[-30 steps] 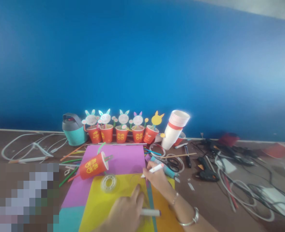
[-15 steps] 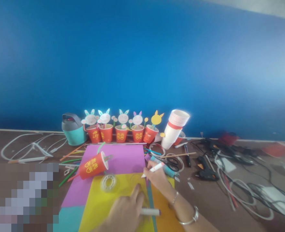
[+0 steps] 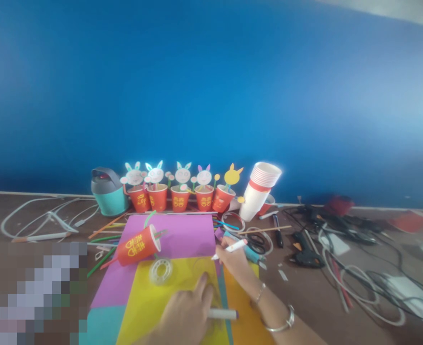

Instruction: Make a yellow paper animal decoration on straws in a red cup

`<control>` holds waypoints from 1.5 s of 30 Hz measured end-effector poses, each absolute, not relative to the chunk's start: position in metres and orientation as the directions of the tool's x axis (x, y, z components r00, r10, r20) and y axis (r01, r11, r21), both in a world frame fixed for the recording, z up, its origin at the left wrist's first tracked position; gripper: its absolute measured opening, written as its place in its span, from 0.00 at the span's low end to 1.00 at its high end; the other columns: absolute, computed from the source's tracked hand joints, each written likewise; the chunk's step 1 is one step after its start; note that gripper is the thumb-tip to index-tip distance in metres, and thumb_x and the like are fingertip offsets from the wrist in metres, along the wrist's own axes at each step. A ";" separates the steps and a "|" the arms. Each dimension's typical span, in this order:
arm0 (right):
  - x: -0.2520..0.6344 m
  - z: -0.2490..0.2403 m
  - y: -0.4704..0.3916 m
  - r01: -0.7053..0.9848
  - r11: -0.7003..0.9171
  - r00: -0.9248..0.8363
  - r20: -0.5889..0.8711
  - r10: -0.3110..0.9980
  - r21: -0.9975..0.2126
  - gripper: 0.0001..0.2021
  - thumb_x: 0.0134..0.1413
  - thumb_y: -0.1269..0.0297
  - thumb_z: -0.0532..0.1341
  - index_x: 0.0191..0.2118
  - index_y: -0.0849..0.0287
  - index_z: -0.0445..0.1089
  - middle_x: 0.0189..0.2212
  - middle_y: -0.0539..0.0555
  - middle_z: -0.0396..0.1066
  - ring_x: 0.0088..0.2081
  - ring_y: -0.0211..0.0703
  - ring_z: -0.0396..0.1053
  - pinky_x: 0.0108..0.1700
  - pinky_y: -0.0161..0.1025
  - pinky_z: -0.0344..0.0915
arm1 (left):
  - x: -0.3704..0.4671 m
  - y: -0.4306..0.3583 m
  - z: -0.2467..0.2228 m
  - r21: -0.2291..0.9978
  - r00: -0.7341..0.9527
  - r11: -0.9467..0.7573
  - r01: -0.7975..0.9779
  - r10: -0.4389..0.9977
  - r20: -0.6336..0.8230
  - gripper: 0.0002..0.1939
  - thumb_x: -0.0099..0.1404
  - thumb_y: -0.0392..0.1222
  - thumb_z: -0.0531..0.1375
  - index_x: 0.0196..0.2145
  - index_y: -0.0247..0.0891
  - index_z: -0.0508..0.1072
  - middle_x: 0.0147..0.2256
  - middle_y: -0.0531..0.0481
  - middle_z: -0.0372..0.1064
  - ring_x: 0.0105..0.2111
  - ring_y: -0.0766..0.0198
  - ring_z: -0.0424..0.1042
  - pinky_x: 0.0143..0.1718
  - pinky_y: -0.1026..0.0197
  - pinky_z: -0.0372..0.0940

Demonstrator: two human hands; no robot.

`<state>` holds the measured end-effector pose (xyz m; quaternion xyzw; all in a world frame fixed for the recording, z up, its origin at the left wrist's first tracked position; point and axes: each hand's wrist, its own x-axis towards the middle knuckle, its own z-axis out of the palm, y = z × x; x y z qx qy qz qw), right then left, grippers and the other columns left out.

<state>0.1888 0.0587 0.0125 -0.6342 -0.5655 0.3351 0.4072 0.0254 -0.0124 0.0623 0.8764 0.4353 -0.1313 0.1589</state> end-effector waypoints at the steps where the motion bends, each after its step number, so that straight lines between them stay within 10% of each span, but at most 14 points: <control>1: 0.189 0.012 0.059 0.433 -0.030 0.141 0.034 0.989 -0.901 0.13 0.44 0.72 0.55 0.17 0.52 0.52 0.11 0.42 0.56 0.17 0.37 0.59 0.22 0.33 0.56 | 0.025 -0.012 0.062 0.173 0.589 -0.570 0.803 0.716 -0.374 0.26 0.62 0.32 0.54 0.58 0.38 0.63 0.65 0.39 0.54 0.39 0.50 0.78 0.39 0.51 0.74; 12: 0.189 0.015 0.057 0.369 0.007 0.115 0.053 0.992 -0.930 0.16 0.51 0.61 0.57 0.19 0.50 0.49 0.13 0.42 0.51 0.18 0.38 0.57 0.23 0.36 0.59 | 0.027 -0.012 0.069 0.197 0.594 -0.564 0.802 0.716 -0.367 0.25 0.65 0.36 0.55 0.59 0.37 0.63 0.64 0.37 0.54 0.39 0.50 0.78 0.41 0.50 0.74; 45: 0.187 0.016 0.055 0.381 0.000 0.131 0.054 0.990 -0.924 0.11 0.38 0.70 0.58 0.17 0.53 0.53 0.13 0.40 0.52 0.18 0.34 0.54 0.21 0.32 0.51 | 0.026 -0.014 0.057 0.103 0.637 -0.642 0.760 0.703 -0.317 0.22 0.66 0.38 0.55 0.58 0.37 0.63 0.61 0.36 0.59 0.36 0.51 0.79 0.34 0.50 0.75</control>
